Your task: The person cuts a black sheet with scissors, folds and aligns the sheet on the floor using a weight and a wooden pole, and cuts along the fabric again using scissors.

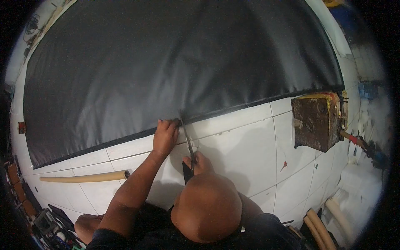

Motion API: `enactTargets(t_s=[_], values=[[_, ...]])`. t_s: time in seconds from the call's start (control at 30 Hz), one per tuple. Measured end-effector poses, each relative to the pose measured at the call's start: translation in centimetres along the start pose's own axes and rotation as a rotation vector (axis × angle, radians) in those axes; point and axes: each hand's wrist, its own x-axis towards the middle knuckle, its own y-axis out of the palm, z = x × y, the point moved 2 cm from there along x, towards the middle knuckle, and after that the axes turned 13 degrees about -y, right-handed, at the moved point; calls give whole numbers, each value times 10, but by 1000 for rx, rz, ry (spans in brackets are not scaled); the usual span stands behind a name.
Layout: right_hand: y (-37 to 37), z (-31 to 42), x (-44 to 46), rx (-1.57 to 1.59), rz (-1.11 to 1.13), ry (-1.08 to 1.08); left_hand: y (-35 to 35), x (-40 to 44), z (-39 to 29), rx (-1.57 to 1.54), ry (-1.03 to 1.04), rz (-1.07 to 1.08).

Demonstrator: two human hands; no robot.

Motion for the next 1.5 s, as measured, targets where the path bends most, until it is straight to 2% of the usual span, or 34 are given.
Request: enactTargets(t_s=[0.07,0.13,0.23,0.4,0.47,0.53,0.6,0.67,0.73,0.87,0.93,1.07,1.17,1.23,1.33,1.5], values=[[10,-19,5,11,13,-1,1,-1,1,28,45,-2],[18,-24,5,109,-89,-141,2,-3,2,64,54,10],[20,-26,8,99,-118,-223,2,-3,2,94,70,28],[14,-24,3,127,-87,-184,4,-12,-2,127,79,62],[18,-23,9,151,-94,-186,8,-18,-7,292,9,152],[22,-22,18,279,-95,-217,9,-23,-8,324,4,171],[22,-7,25,258,-115,-223,6,-23,-9,358,11,186],[20,2,34,237,-133,-230,1,-24,-10,357,11,290],[20,-2,45,148,-165,-394,0,-23,-10,388,7,313],[16,-9,52,63,-156,-374,4,-25,-8,442,12,338],[11,-1,50,58,-154,-296,7,-32,-8,472,24,336],[12,0,53,-26,-166,-349,10,-31,-6,499,11,395],[13,-6,78,-15,-190,-389,11,-32,-3,454,4,376],[12,2,86,164,-162,-407,3,-29,-8,431,-3,387],[16,18,89,220,-193,-391,-7,-30,-15,397,-19,411],[13,25,95,193,-238,-376,2,-31,-3,391,46,366]])
